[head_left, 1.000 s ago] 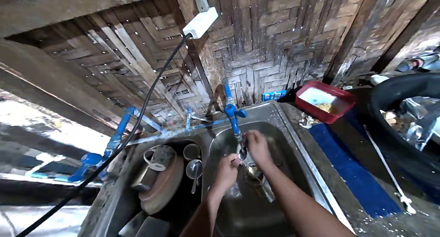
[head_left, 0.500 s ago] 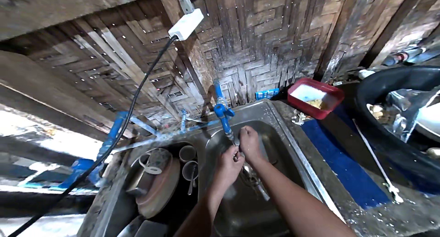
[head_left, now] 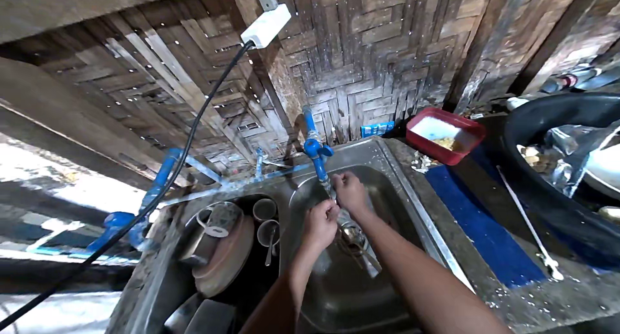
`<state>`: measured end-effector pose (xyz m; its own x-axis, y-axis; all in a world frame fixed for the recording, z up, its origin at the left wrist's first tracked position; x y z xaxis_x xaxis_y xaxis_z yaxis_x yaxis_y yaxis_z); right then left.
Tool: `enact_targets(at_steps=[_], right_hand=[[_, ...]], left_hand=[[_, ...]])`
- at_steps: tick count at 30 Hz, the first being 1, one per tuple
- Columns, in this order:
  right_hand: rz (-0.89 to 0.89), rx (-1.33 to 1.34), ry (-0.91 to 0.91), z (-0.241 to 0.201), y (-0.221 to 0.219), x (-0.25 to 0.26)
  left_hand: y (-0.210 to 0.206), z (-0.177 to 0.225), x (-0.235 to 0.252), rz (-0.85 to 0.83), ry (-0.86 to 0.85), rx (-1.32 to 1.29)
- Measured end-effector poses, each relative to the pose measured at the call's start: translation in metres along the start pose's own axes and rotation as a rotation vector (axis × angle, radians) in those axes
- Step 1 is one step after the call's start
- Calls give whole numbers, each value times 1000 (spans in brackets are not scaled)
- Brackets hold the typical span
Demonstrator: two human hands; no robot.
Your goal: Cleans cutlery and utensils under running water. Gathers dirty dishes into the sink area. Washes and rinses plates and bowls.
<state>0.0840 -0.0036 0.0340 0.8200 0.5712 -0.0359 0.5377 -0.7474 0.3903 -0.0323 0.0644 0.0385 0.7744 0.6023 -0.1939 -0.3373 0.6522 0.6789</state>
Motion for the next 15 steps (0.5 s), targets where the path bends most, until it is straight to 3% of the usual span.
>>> enact_targets(at_steps=[3,5,10,15], right_hand=[[-172,-178,348,-14,-23,-12],[-189,-140,375,-12,-27,-14],[-129,-50,61,-26,-19,-7],[50,821,-365,7,-13,9]], left_hand=[[11,-15,11,42,23,-53],[17,-10,5,34,28,41],[19,1,-14,39,20,156],[22,8,-11,38,-27,135]])
Point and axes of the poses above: each hand's wrist, its own x-axis towards the middle knuckle, its own y-axis out of the back of the hand, z = x × y, the point moved 4 cm from there along x, towards the middle knuckle, and after that the axes turned 7 degrees about y, right-handed, at the moved point
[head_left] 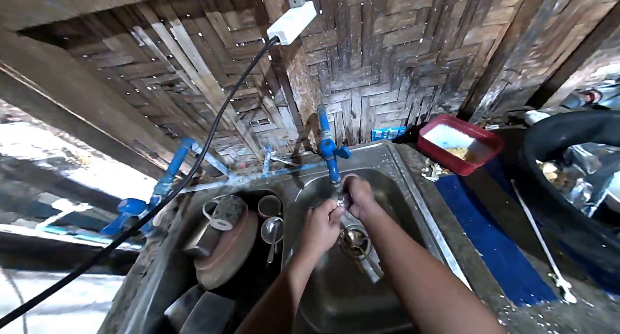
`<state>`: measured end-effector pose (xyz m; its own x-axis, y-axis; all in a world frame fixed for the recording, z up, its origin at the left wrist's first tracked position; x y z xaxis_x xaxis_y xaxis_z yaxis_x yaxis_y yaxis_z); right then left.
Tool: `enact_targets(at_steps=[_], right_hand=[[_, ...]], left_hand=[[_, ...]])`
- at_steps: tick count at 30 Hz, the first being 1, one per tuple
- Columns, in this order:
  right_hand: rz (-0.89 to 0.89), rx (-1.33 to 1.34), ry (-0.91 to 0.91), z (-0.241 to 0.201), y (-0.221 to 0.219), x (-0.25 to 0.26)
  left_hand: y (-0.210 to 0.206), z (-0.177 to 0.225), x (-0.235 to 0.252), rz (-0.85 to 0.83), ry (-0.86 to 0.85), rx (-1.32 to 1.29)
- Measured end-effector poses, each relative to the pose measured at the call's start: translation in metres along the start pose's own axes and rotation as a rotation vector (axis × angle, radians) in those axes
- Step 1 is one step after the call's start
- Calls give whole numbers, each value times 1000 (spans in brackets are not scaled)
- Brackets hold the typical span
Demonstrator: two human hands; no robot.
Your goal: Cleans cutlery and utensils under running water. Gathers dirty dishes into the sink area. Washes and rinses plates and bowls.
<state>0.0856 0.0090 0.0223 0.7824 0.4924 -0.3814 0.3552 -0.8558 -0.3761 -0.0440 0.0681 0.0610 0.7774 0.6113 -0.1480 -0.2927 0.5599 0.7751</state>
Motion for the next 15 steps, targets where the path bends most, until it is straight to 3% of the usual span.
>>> enact_targets(at_steps=[2,4,11,15], right_hand=[[168,322,-86,-3,19,0],[274,477,-70,-3,38,3],[141,271,-102,18,68,-19],[-92,-31,-125,33,73,-30]], left_hand=[[0,1,11,31,15,0],[-4,3,22,46,67,-14],[-30,17,33,-48,156,-20],[-4,18,8,-84,88,52]])
Point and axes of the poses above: each hand's wrist, its own x-axis towards the middle knuckle, its own y-axis out of the back of the hand, z = x × y, the point moved 4 cm from there along x, towards the middle knuckle, and after that the axes turned 7 degrees about y, right-handed, at the moved point
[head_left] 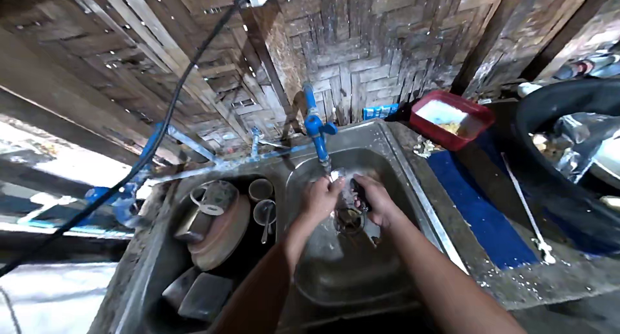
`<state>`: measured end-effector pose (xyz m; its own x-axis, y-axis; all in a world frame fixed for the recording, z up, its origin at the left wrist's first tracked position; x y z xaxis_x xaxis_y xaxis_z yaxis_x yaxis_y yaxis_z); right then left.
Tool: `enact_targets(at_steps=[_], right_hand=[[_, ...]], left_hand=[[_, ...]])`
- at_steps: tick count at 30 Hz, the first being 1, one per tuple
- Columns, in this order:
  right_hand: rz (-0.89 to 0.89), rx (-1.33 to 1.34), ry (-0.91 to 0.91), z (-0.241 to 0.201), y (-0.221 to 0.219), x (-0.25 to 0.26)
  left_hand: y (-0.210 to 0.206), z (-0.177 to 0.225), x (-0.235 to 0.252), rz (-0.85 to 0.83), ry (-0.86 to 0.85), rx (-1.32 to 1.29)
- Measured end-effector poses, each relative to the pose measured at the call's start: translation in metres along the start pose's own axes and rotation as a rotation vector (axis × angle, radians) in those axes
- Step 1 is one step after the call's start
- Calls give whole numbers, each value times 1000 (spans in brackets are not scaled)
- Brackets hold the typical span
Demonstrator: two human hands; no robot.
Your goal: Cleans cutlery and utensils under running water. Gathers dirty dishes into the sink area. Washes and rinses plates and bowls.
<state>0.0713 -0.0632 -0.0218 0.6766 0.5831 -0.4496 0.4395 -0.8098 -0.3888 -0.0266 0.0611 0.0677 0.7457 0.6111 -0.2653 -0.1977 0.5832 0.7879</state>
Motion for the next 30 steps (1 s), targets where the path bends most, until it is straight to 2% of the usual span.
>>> enact_targets(at_steps=[3,6,9,12,14,16,17,18,20,22,24,26,28,30], right_hand=[[-247,-311,109,-6,-44,-14],[-401,-456,211,-32,-95,-14],[-406,-615,250,-48,-108,-10],[-289,-849,279,-38,-76,-6],[-216,-1013,303,-13,-30,-7],[-183,-1193,245,17,23,-13],[-175,-1275,193,31,47,-24],[-165,-1344,149,43,66,-37],[-157,-1449,115,57,87,-69],[-144,-1514,228,65,92,-96],[-78,-1520,463,71,90,-116],[0,-1515,617,73,87,-128],[35,-1501,630,70,85,-134],[64,-1464,630,69,86,-133]], left_hand=[[40,-50,-27,8,37,211],[63,-140,-46,59,172,390],[57,-228,-67,-101,351,407],[39,-268,-83,-171,406,370],[35,-255,-87,-19,339,378],[33,-217,-81,273,208,298],[24,-194,-73,357,140,236],[8,-172,-61,351,85,184],[-42,-138,-24,105,84,81],[-100,-128,19,-116,181,-16],[-149,-140,52,-94,320,35],[-179,-156,74,25,431,94],[-185,-158,83,108,481,91],[-178,-141,85,168,398,-21]])
Point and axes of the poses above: each hand's wrist, its own x-axis towards the middle knuckle, its own y-axis out of the back of the hand, z = x × y, the point moved 4 cm from there along x, towards the middle knuckle, and after that the axes turned 7 degrees about y, right-handed, at the moved point
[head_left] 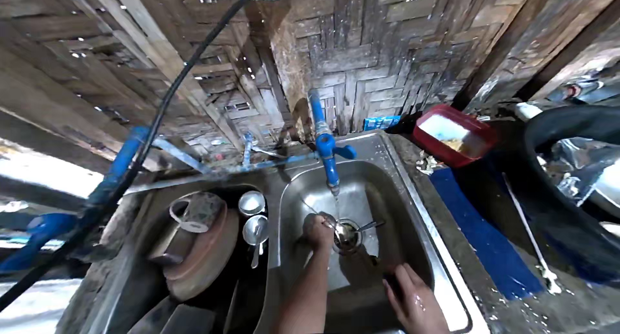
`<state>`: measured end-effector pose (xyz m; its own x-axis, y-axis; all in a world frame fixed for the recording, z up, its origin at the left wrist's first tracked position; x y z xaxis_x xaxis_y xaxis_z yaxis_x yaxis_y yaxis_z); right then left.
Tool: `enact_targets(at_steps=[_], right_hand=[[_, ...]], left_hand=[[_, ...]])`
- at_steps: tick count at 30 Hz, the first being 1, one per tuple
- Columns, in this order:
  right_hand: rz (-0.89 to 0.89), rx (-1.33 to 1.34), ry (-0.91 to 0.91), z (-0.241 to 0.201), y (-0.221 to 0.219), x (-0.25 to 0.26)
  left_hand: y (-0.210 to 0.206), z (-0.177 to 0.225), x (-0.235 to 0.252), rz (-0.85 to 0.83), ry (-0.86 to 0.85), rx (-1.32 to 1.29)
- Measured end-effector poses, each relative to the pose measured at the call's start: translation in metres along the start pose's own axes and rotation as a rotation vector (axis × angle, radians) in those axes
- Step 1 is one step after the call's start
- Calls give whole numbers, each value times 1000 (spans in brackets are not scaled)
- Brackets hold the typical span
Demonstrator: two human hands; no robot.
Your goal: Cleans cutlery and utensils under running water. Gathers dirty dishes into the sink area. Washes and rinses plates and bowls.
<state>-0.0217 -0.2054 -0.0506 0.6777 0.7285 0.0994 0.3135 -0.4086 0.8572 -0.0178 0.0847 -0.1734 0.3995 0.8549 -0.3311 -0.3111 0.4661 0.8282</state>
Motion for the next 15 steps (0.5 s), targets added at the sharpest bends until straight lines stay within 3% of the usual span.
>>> enact_targets(at_steps=[4,8,11,15], right_hand=[[21,154,-72,7,-4,8],[82,616,-232,22,-12,45],[203,933,-418,20,-7,86],[237,1321,-629,7,-4,117]], left_hand=[[5,48,-31,-218,-108,-447],[11,85,-74,-454,97,-839],[20,91,-81,-480,133,-910],[55,84,-72,-433,56,-1120]])
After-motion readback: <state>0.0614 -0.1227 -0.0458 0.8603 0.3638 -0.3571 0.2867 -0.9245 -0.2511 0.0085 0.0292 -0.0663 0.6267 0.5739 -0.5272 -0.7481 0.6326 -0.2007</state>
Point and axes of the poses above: each hand's wrist, its own x-axis towards the middle knuckle, its own y-axis out of the back of the hand, z = x × y, the point moved 4 cm from there along x, towards the middle knuckle, and after that the axes turned 7 degrees about y, right-handed, at the moved point
